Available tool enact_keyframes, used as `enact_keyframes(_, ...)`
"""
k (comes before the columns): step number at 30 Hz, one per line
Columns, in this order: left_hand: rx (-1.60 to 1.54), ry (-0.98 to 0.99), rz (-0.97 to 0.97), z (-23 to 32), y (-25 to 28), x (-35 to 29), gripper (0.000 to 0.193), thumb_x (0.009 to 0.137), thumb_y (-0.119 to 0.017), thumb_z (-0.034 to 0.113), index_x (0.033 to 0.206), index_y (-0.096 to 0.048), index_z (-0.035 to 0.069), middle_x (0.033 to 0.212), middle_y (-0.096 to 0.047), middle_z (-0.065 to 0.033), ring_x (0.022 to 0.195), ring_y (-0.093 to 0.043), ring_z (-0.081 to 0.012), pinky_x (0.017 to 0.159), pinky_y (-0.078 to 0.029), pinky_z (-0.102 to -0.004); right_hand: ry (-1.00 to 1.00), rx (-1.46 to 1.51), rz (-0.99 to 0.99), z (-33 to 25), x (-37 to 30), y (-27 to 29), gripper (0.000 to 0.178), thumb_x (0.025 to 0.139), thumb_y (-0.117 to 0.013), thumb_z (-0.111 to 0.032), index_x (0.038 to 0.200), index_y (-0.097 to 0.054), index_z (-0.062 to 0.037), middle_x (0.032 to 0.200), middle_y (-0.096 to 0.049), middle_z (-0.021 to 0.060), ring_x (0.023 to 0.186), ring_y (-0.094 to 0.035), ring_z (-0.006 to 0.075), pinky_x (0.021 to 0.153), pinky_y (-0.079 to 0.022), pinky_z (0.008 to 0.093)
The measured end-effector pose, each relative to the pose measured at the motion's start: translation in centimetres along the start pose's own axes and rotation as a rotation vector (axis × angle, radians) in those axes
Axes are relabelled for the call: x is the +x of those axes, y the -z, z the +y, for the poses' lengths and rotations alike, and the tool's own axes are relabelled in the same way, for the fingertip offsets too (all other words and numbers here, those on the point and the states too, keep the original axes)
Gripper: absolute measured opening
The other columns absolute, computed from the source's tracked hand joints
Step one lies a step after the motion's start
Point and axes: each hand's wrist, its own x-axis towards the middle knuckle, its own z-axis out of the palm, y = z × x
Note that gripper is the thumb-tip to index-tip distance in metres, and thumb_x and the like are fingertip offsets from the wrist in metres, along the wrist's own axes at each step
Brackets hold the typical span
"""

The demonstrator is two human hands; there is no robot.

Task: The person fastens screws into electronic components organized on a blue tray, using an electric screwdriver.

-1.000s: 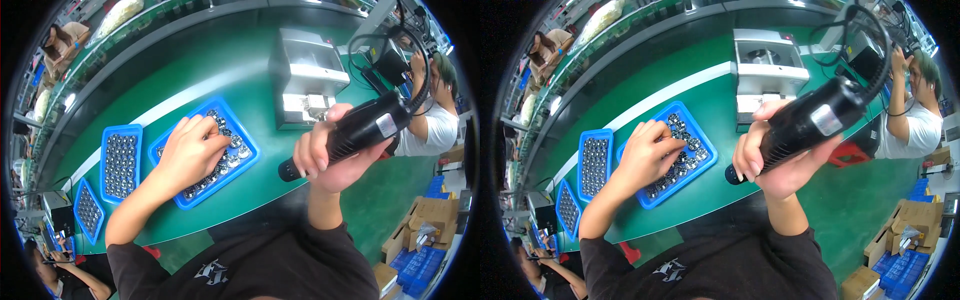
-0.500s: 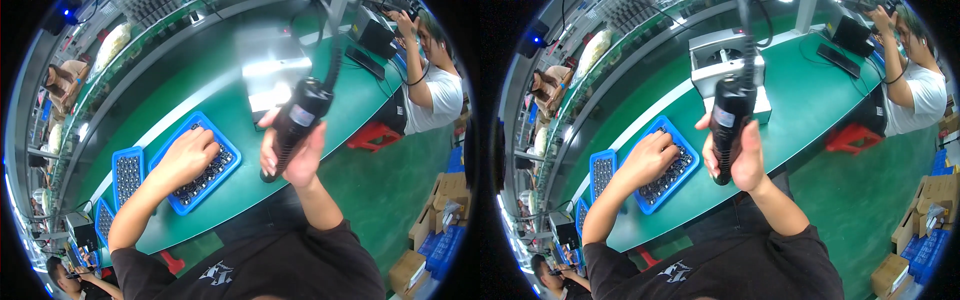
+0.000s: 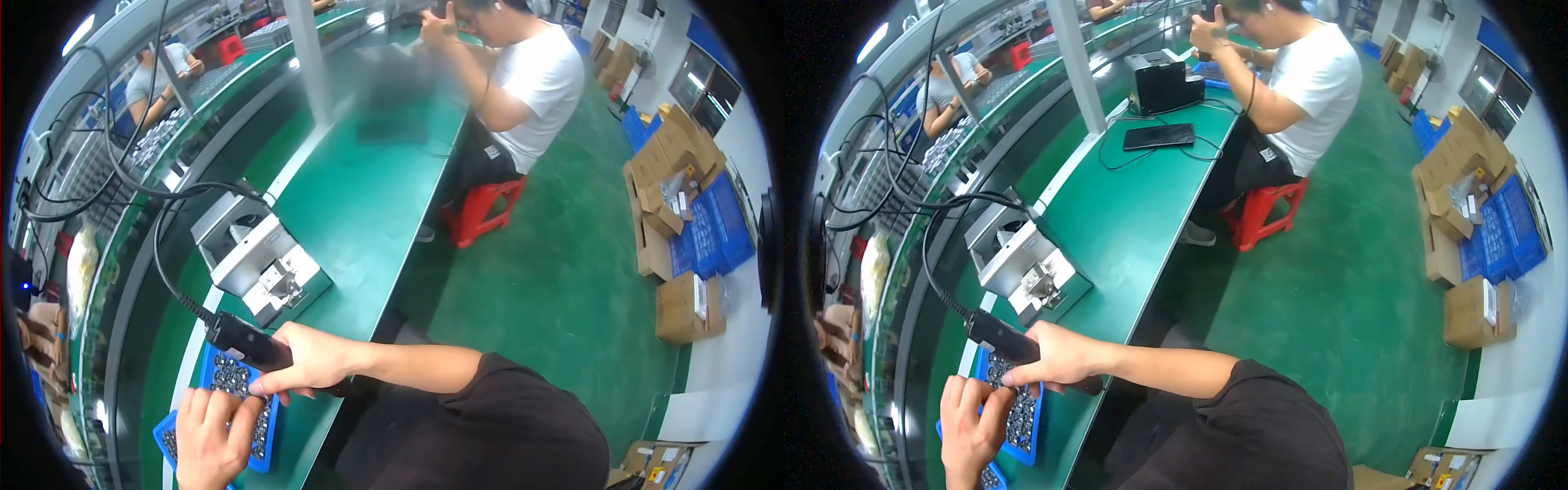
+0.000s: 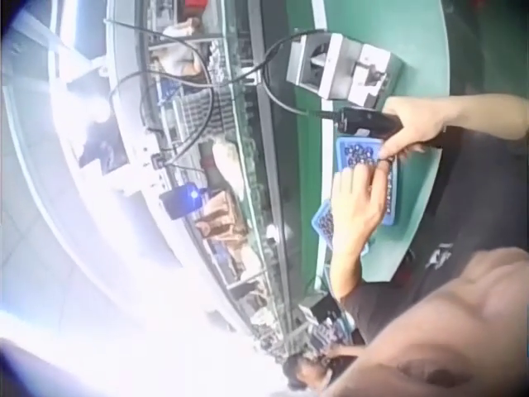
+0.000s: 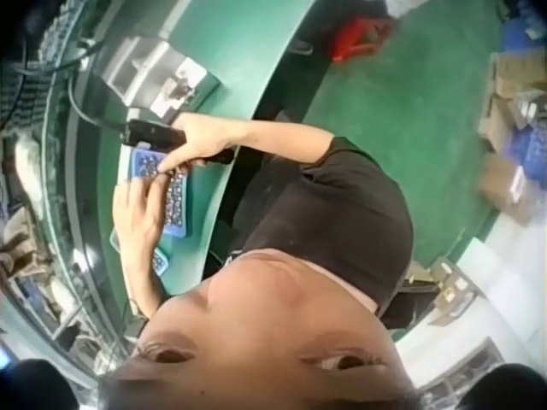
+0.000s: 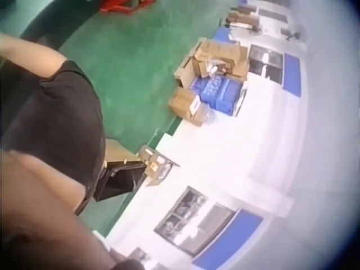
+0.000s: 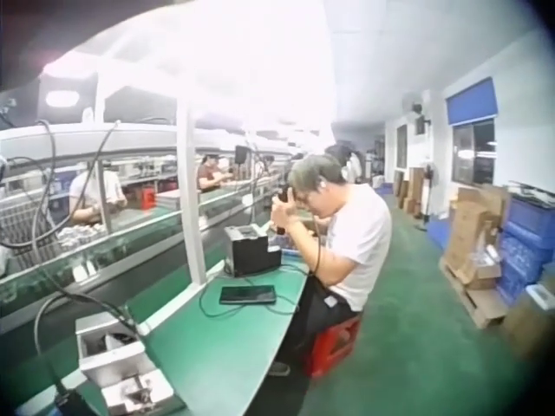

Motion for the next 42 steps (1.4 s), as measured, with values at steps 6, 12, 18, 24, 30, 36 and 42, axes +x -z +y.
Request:
enact_keyframes(6, -0.120, -0.040, 0.086, -0.1, -1.1, 0.2, 0.020, 0.073, -0.074, 0.006, 0.093, -0.073, 0.009, 0.076, -0.048, -0.0026, 0.067, -0.049, -0.0199, 0.059, -0.039, -0.0343, -0.064, 0.066, 0.036, -0.5, -1.8, 0.8, 0.019, 0.088, -0.074, -0.018, 0.089, -0.066, -0.0002, 0.067, -0.067, 0.0052, 0.048, -0.058, 0.0075, 0.045, -0.045, 0.0232)
enact_keyframes(12, -0.513, 0.445, 0.386, 0.7, -3.1, -1.7, 0.028, 0.070, -0.085, 0.002, 0.096, -0.075, 0.005, 0.079, -0.062, -0.0069, 0.066, -0.062, -0.0194, 0.057, -0.050, -0.0286, -0.085, 0.161, 0.065, -1.0, -3.2, 1.7, 0.017, 0.087, -0.071, -0.010, 0.091, -0.060, 0.0017, 0.063, -0.065, 0.0104, 0.045, -0.057, 0.0124, 0.042, -0.044, 0.0257)
enact_keyframes(18, -0.748, 0.472, 0.362, 1.8, -4.8, -2.1, 0.024, 0.076, -0.076, -0.004, 0.099, -0.076, 0.000, 0.085, -0.073, -0.0132, 0.070, -0.071, -0.0190, 0.060, -0.055, -0.0260, -0.087, 0.281, 0.024, -0.2, -2.8, 1.0, 0.014, 0.088, -0.072, -0.009, 0.088, -0.061, 0.0007, 0.063, -0.064, 0.0085, 0.046, -0.057, 0.0116, 0.043, -0.044, 0.0247)
enact_keyframes(24, -0.655, 0.393, 0.406, 2.0, -5.5, -1.6, 0.020, 0.075, -0.077, -0.003, 0.094, -0.077, 0.001, 0.080, -0.073, -0.0112, 0.063, -0.070, -0.0187, 0.055, -0.054, -0.0266, -0.076, 0.263, 0.021, 0.2, -3.1, 1.1, 0.014, 0.089, -0.071, -0.009, 0.088, -0.061, 0.0002, 0.063, -0.063, 0.0074, 0.047, -0.057, 0.0114, 0.044, -0.045, 0.0245)
enact_keyframes(30, -0.412, 0.326, 0.452, 2.2, -5.4, 0.3, 0.016, 0.070, -0.079, -0.001, 0.084, -0.075, 0.005, 0.072, -0.068, -0.0059, 0.057, -0.065, -0.0176, 0.049, -0.050, -0.0279, -0.075, 0.221, 0.072, 0.2, -3.4, 2.0, 0.012, 0.088, -0.069, -0.005, 0.090, -0.059, 0.0017, 0.062, -0.060, 0.0080, 0.046, -0.055, 0.0130, 0.043, -0.044, 0.0265)
enact_keyframes(36, -0.394, 0.326, 0.554, -1.3, -4.8, 3.4, 0.012, 0.067, -0.073, -0.002, 0.076, -0.070, 0.006, 0.065, -0.063, -0.0029, 0.052, -0.058, -0.0132, 0.048, -0.045, -0.0251, -0.045, 0.215, 0.102, -0.2, -4.5, 3.2, 0.013, 0.089, -0.072, -0.009, 0.086, -0.062, -0.0009, 0.064, -0.064, 0.0067, 0.048, -0.057, 0.0107, 0.045, -0.045, 0.0247)
enact_keyframes(42, -0.427, 0.599, 0.360, -10.7, -6.3, 10.0, 0.021, 0.076, -0.073, 0.018, 0.091, -0.075, 0.003, 0.083, -0.073, -0.0143, 0.069, -0.070, -0.0276, 0.067, -0.055, -0.0352, 0.014, 0.204, 0.201, -1.2, -4.3, 3.5, 0.013, 0.087, -0.068, -0.004, 0.090, -0.057, 0.0003, 0.058, -0.058, 0.0090, 0.042, -0.053, 0.0156, 0.041, -0.043, 0.0285)
